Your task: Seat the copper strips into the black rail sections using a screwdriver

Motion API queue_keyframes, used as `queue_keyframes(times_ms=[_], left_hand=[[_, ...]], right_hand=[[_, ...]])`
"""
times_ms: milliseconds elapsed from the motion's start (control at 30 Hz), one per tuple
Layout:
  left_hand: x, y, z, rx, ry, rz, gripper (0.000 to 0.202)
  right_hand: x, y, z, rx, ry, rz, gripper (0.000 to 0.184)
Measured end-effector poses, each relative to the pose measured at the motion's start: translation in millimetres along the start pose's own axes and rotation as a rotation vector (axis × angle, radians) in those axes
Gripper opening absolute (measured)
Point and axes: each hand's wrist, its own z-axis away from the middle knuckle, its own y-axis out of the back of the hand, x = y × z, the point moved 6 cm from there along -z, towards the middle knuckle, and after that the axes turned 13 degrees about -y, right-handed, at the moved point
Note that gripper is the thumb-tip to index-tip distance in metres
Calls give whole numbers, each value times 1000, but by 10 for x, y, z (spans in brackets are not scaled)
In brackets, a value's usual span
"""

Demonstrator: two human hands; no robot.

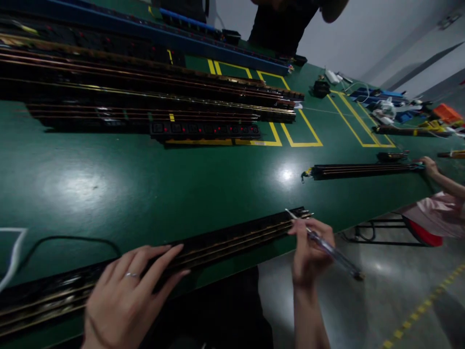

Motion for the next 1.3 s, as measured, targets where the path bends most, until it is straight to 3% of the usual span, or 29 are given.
queue_keyframes(times_ms=[133, 233, 300, 367, 500, 567, 700, 833, 933, 1067, 1167, 1300], left_hand=[[518, -126, -522, -42, 8, 36, 40], [705, -184, -665, -18, -37, 161, 43], [627, -124, -622, -34, -7, 182, 48], [404, 6, -480, -84, 69, 132, 53], [-140, 338, -89, -148, 196, -63, 47], [-295, 427, 24, -138, 220, -114, 41], [-215, 311, -72, -136, 191, -52, 40], [72, 130, -354, -104, 158, -7, 40], [142, 154, -389, -34, 140, 56, 46], [-186, 353, -75, 62, 278, 57, 54], [-456, 374, 170, 7, 307, 148, 51], [-580, 332, 295, -20, 313, 270, 38]], right_hand=[[-414, -649, 576, -556, 255, 37, 17], [-450, -771, 675, -632, 442, 138, 26], [-357, -733, 574, -608, 494, 214, 28], [-230, -648, 418, -587, 504, 246, 28], [13, -461, 104, -510, 425, 279, 21], [76, -401, 0, -477, 356, 289, 20], [-53, -333, -45, -380, 236, 149, 20], [-401, -359, 157, -294, 109, -252, 17], [-756, -615, 490, -536, 139, -303, 17], [-1053, -1032, 952, -894, 81, -152, 9], [-1183, -1281, 1206, -1033, 69, -119, 10], [-1318, -1508, 1475, -1172, 246, -106, 9]])
